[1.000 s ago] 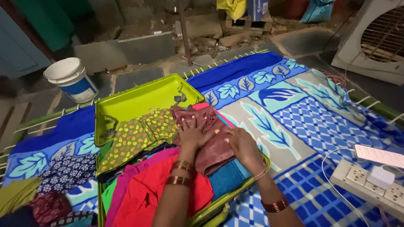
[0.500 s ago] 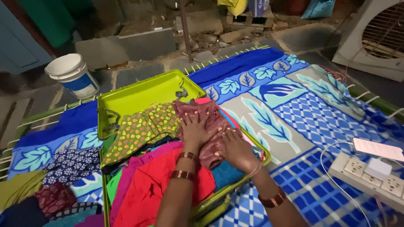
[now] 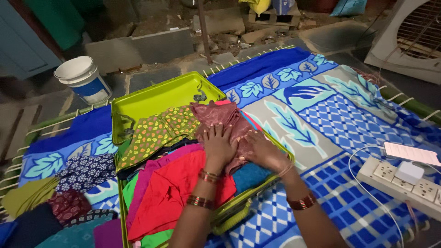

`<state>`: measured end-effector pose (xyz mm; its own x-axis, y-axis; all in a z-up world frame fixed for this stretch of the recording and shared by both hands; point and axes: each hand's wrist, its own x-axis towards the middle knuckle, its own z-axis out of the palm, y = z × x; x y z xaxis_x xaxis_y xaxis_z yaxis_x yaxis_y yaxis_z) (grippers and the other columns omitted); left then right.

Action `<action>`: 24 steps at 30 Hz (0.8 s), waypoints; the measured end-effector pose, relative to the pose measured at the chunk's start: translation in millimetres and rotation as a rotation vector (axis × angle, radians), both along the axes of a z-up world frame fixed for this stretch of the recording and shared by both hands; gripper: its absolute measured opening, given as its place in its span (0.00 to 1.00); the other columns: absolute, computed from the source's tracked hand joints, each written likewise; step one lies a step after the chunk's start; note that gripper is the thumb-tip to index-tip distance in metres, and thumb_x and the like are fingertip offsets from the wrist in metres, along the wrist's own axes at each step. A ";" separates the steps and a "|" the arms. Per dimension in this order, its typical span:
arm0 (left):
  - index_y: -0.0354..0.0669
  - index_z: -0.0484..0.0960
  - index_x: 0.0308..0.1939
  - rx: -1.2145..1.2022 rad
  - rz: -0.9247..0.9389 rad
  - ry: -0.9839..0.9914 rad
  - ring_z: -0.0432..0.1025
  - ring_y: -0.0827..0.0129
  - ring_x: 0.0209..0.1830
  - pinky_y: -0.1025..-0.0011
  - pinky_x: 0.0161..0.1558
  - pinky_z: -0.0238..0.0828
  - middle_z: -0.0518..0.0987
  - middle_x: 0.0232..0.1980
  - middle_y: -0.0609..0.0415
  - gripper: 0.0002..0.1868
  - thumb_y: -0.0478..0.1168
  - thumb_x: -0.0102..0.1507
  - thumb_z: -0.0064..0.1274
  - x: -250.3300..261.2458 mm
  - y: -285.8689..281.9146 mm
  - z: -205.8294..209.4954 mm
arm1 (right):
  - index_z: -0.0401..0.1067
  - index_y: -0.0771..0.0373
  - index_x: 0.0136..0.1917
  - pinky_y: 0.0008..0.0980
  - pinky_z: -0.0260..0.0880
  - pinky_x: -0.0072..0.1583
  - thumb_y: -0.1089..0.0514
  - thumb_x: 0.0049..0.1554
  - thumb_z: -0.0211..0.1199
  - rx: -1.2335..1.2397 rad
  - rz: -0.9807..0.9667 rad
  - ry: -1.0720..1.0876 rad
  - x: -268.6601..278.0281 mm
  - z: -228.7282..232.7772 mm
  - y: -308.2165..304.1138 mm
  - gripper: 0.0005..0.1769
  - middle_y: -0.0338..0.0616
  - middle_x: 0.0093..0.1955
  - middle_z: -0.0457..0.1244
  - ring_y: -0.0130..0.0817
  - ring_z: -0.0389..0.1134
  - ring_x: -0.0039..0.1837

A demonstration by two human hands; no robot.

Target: The person folds various colorful garments by hand and places them into a green suitcase. They handle shirts and patterned fabrics one at a time, folding each neatly before stacking them inside the suitcase.

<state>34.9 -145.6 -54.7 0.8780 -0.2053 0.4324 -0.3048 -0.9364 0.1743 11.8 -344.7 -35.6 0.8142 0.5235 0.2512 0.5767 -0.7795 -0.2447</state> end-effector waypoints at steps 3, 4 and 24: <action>0.49 0.77 0.66 -0.014 0.013 -0.045 0.57 0.38 0.73 0.39 0.71 0.44 0.70 0.71 0.41 0.33 0.63 0.63 0.47 -5.8 -3.4 5.4 | 0.68 0.62 0.69 0.45 0.61 0.69 0.41 0.55 0.64 0.040 -0.066 0.127 -4.6 33.5 -10.9 0.35 0.55 0.68 0.63 0.52 0.62 0.70; 0.50 0.77 0.66 -0.027 0.016 -0.033 0.57 0.38 0.74 0.38 0.71 0.43 0.69 0.71 0.42 0.33 0.63 0.63 0.47 -4.8 -4.5 7.0 | 0.67 0.60 0.70 0.46 0.63 0.67 0.41 0.56 0.63 0.034 -0.131 0.141 2.0 40.1 -7.8 0.34 0.55 0.64 0.65 0.52 0.63 0.68; 0.46 0.82 0.61 -0.133 -0.004 -0.061 0.55 0.36 0.76 0.38 0.75 0.40 0.70 0.70 0.35 0.32 0.61 0.62 0.50 -12.4 2.1 6.9 | 0.75 0.33 0.67 0.53 0.62 0.72 0.33 0.63 0.50 -0.122 -0.190 0.062 127.7 -1.9 104.1 0.24 0.41 0.66 0.67 0.46 0.67 0.68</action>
